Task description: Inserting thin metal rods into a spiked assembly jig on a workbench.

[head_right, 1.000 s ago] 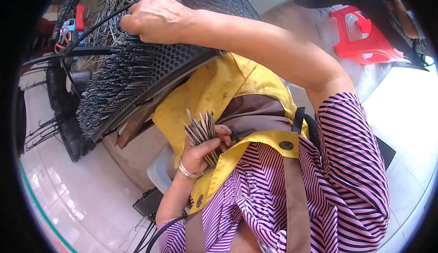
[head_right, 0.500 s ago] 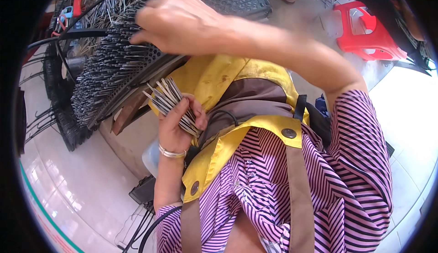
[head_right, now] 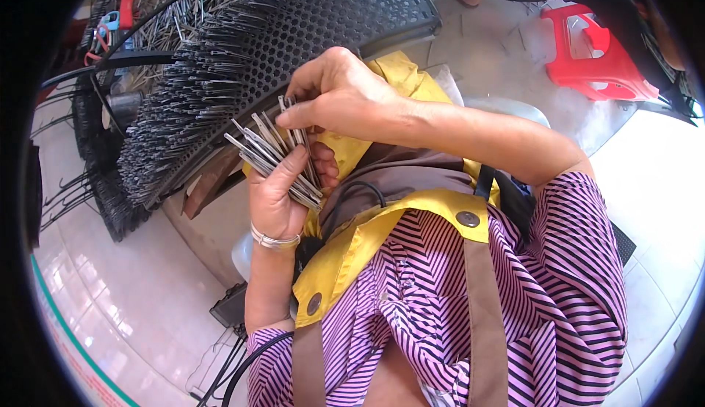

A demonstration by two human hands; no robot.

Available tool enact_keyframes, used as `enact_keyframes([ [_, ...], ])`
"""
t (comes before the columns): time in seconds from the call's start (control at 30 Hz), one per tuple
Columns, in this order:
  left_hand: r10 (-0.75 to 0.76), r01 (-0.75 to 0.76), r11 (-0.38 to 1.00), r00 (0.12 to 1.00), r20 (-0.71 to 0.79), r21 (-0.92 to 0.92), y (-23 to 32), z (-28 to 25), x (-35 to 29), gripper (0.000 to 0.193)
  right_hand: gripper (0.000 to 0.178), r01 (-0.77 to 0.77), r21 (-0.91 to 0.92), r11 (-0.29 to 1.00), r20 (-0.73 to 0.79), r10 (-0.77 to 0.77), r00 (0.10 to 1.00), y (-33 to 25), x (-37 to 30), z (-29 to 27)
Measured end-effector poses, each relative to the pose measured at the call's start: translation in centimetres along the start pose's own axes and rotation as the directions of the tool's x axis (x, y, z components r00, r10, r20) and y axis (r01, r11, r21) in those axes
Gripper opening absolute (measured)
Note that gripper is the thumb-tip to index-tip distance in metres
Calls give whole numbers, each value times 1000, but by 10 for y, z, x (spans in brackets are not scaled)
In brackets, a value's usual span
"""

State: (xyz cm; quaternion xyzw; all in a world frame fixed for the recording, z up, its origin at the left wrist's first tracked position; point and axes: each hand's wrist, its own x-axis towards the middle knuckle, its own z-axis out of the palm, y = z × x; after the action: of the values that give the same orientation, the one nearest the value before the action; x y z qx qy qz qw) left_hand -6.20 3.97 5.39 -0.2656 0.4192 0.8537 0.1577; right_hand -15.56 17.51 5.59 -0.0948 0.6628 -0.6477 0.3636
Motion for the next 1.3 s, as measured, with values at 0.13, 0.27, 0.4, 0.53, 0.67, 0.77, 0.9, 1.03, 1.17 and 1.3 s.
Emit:
enact_keyframes([
  [0.13, 40, -39, 993, 999, -5, 113, -9, -1, -2, 19, 15, -27, -4, 1000, 12, 27, 1000, -2, -6, -6],
  [0.27, 18, -18, 999, 1000, 3, 36, -14, -6, -1, 21, 17, 8, 24, 1000, 57, -10, 998, 11, -3, -10],
  [0.4, -29, 21, 992, 997, -65, -126, -16, -14, 1, 20, 10, 26, 188, 982, -24, -22, 999, 9, -3, -15],
  [0.53, -31, 7, 979, 993, -117, -204, -12, -28, 0, 19, 11, 160, 436, 886, -210, -72, 975, -16, 10, -27],
  [0.67, -78, 64, 976, 995, -61, -207, -21, -34, 1, 18, 12, 326, 617, 716, -233, -230, 945, -28, 40, -47],
  [0.77, -110, 97, 971, 993, -52, -217, -26, -32, 0, 18, 6, 471, 187, 862, -491, -333, 805, -9, 64, -47],
  [0.9, -99, 87, 971, 994, -42, -223, -27, -35, 0, 19, 5, 588, 241, 772, -491, -426, 760, -15, 65, -43],
  [1.03, -111, 93, 966, 992, -63, -240, -29, -35, 0, 18, 6, 657, 147, 739, -486, -524, 699, -21, 72, -32],
  [1.17, -116, 102, 962, 992, -41, -253, -32, -34, 1, 18, 6, 648, -86, 756, -499, -596, 629, -20, 78, -22],
  [1.3, -119, 105, 964, 992, -41, -246, -31, -35, 1, 18, 7, 638, -157, 754, -502, -617, 606, -18, 82, -19],
])
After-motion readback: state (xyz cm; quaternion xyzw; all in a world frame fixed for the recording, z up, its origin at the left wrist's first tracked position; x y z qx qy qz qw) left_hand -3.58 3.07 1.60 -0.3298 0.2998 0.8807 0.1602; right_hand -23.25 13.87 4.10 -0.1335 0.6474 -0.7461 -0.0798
